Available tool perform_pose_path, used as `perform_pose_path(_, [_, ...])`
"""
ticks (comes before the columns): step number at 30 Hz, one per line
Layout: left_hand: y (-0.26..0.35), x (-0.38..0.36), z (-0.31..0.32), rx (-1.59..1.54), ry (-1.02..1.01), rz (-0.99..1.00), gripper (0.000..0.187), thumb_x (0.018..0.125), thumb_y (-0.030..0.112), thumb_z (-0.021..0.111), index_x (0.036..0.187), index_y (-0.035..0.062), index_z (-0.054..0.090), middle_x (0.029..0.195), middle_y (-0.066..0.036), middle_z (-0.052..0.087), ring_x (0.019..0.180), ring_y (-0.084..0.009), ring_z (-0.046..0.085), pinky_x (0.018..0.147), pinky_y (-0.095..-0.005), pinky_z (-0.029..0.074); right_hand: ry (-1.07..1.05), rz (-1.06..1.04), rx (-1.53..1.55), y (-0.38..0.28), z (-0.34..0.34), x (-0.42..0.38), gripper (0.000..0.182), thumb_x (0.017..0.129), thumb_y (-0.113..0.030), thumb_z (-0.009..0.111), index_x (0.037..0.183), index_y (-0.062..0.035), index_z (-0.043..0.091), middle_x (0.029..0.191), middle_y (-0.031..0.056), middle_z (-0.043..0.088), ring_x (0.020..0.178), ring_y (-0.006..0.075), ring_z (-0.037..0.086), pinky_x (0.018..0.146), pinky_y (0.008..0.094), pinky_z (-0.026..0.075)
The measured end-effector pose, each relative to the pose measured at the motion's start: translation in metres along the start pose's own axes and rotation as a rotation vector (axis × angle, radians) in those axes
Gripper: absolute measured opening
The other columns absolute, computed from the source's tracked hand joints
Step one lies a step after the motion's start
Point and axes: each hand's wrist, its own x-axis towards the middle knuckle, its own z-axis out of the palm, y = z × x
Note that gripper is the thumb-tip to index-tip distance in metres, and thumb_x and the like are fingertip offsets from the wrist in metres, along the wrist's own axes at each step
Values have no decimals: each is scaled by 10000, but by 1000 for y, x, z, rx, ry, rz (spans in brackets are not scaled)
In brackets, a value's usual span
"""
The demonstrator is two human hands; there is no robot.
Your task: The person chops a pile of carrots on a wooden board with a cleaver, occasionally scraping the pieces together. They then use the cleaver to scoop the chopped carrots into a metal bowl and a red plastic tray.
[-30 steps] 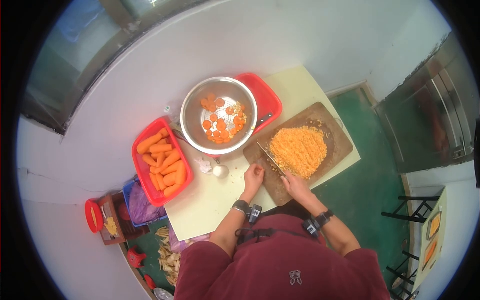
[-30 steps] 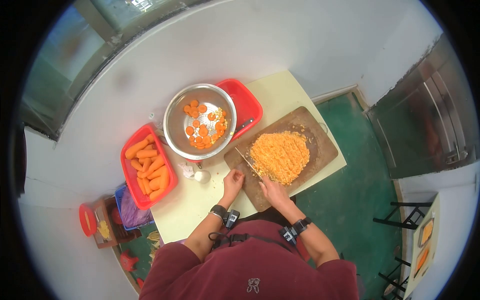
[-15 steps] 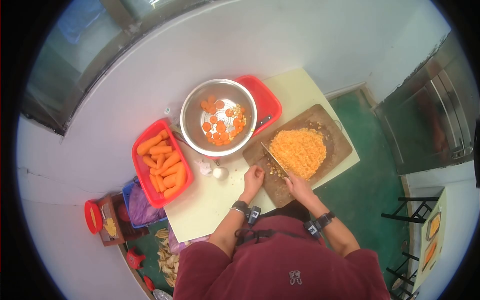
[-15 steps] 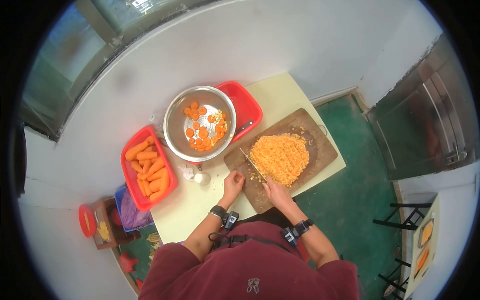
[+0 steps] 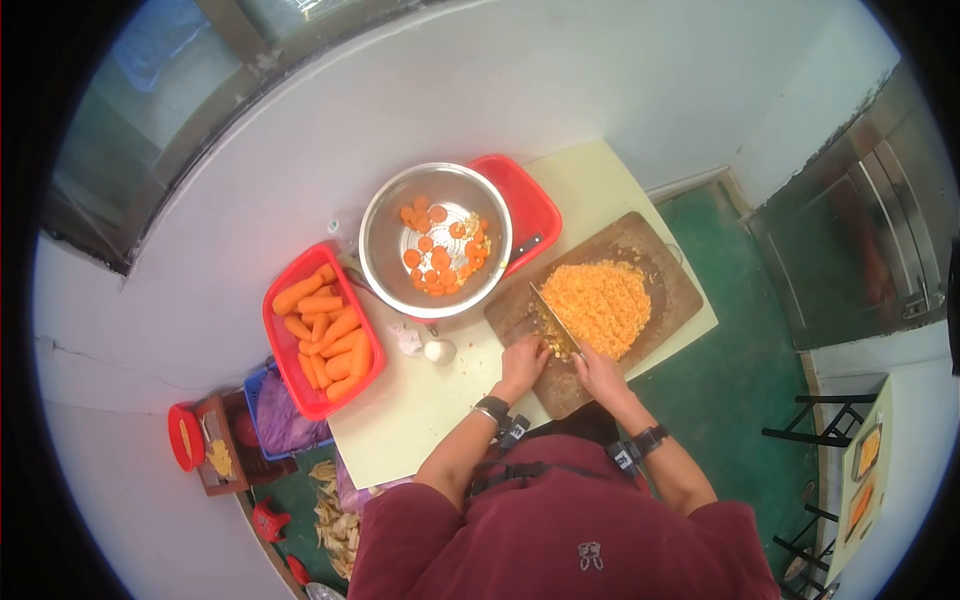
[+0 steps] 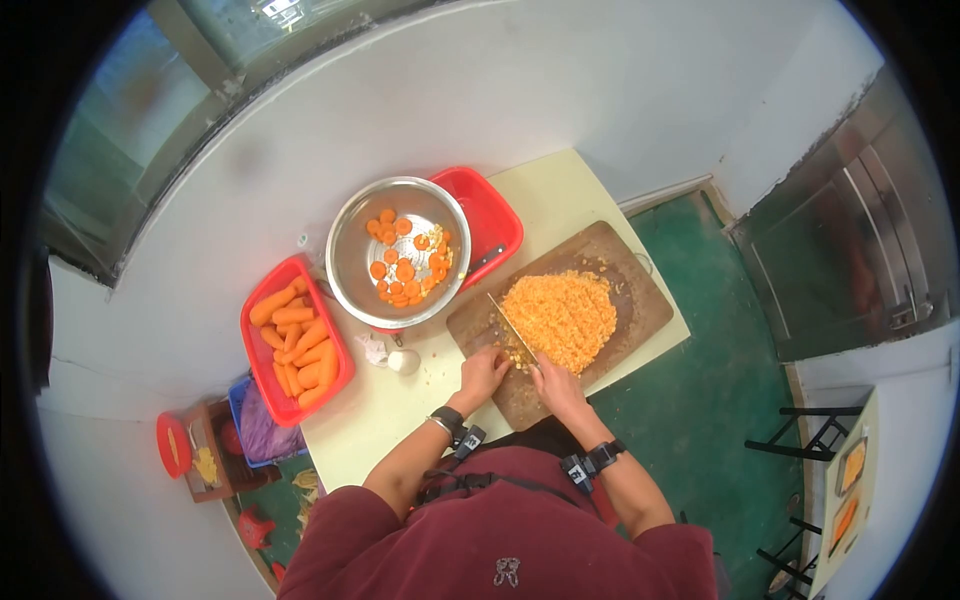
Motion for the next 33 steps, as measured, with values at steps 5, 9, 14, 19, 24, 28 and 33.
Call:
perform_pose_path(5, [14, 3, 4, -140, 49, -75, 178, 800, 211, 676, 871, 48, 659, 789, -127, 651, 742, -311, 640, 653, -393, 494, 65, -33, 37, -3, 4, -6, 205, 920, -222, 525, 1011, -40, 499, 682, 257, 598, 674, 448, 600, 579, 534, 461])
perform_pose_path(9, [2, -2, -6, -169, 147, -266, 218, 818, 235, 657, 845, 20, 673, 707, -147, 656, 653, -296, 643, 613, -375, 493, 58, -46, 39, 1, 6, -5, 199, 924, -219, 519, 1005, -42, 480, 664, 256, 590, 661, 450, 595, 578, 540, 456])
perform_pose_path(14, [-27, -3, 1, -322, 299, -298, 226, 823, 231, 660, 783, 8, 653, 635, -148, 626, 583, -288, 618, 576, -362, 481, -2, -66, 20, -9, 8, -10, 204, 932, -218, 512, 1027, -41, 476, 657, 263, 589, 660, 457, 595, 578, 543, 455])
perform_pose_path(19, [-25, -4, 0, -313, 279, -291, 232, 826, 233, 658, 790, 4, 649, 629, -151, 620, 579, -270, 615, 576, -353, 477, -14, -60, 2, -12, 7, -13, 209, 938, -222, 506, 1032, -39, 473, 644, 266, 584, 657, 463, 593, 571, 546, 451])
perform_pose_path(24, [-28, -7, -3, -303, 283, -235, 241, 849, 224, 637, 778, -6, 634, 605, -115, 607, 565, -184, 592, 565, -324, 460, -83, -25, 10, -18, 3, -16, 260, 931, -229, 520, 1090, -24, 510, 667, 277, 583, 669, 466, 583, 597, 536, 447])
perform_pose_path(28, [-35, -9, -2, -309, 228, -257, 228, 850, 210, 628, 759, 1, 622, 580, -92, 594, 537, -161, 579, 532, -309, 443, -60, -17, 48, -22, 2, -18, 264, 935, -235, 515, 1093, -23, 508, 677, 282, 583, 679, 467, 583, 600, 538, 444])
perform_pose_path(33, [-37, -11, 1, -292, 252, -210, 214, 853, 200, 624, 757, 10, 622, 563, -72, 587, 498, -132, 549, 506, -294, 429, -92, -19, 9, -19, 6, -16, 265, 940, -245, 507, 1096, -30, 508, 701, 283, 590, 690, 471, 582, 597, 540, 442])
